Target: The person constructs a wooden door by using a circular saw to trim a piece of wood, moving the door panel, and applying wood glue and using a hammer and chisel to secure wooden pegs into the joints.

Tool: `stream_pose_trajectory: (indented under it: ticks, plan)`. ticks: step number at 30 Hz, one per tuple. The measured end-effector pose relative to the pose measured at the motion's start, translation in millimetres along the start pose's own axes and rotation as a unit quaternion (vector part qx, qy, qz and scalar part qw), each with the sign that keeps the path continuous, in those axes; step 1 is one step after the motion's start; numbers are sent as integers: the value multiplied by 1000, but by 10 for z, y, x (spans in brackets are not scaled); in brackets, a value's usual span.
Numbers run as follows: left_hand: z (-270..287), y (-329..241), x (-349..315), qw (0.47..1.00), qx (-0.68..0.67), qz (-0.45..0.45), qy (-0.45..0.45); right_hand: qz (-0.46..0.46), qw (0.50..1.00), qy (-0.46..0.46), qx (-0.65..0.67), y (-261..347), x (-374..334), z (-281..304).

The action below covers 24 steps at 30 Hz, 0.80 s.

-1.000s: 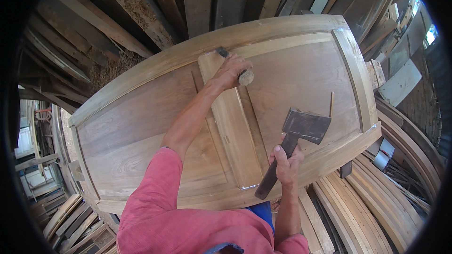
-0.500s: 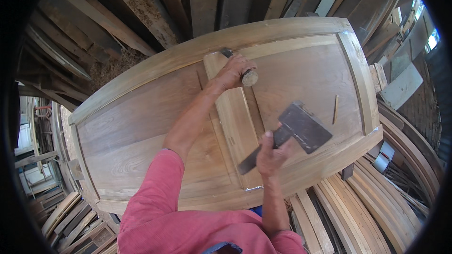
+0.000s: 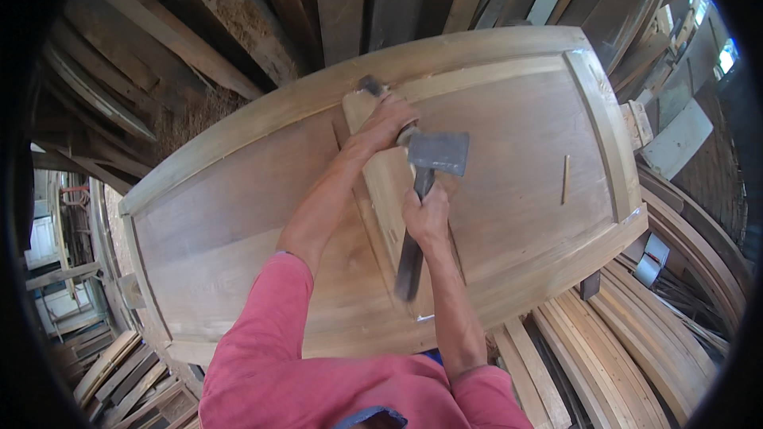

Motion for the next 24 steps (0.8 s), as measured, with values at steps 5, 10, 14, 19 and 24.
stream_pose_trajectory:
  ticks: [5,10,14,19,24]
  plan:
    - [-160,-72,-134,996,-4,23,86,-143,951,60,268,216,-492,167]
    - [73,-107,-160,998,-35,30,51,-99,948,36,302,369,-402,472]
    - [189,-25,-214,997,-39,42,44,-79,930,6,360,425,-342,703]
    - [146,32,-222,997,-29,43,61,-67,918,-102,377,408,-408,827]
    - [202,-8,-184,998,-43,22,37,-52,990,-89,97,66,-270,109]
Point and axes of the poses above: each hand's wrist, its own x-axis towards the middle knuckle, its own z-axis out of the back of the hand, y = z × x, the point moved 10 cm from there along x, towards the middle knuckle, and after that the axes turned 9 degrees about y, right-handed, at the moved point
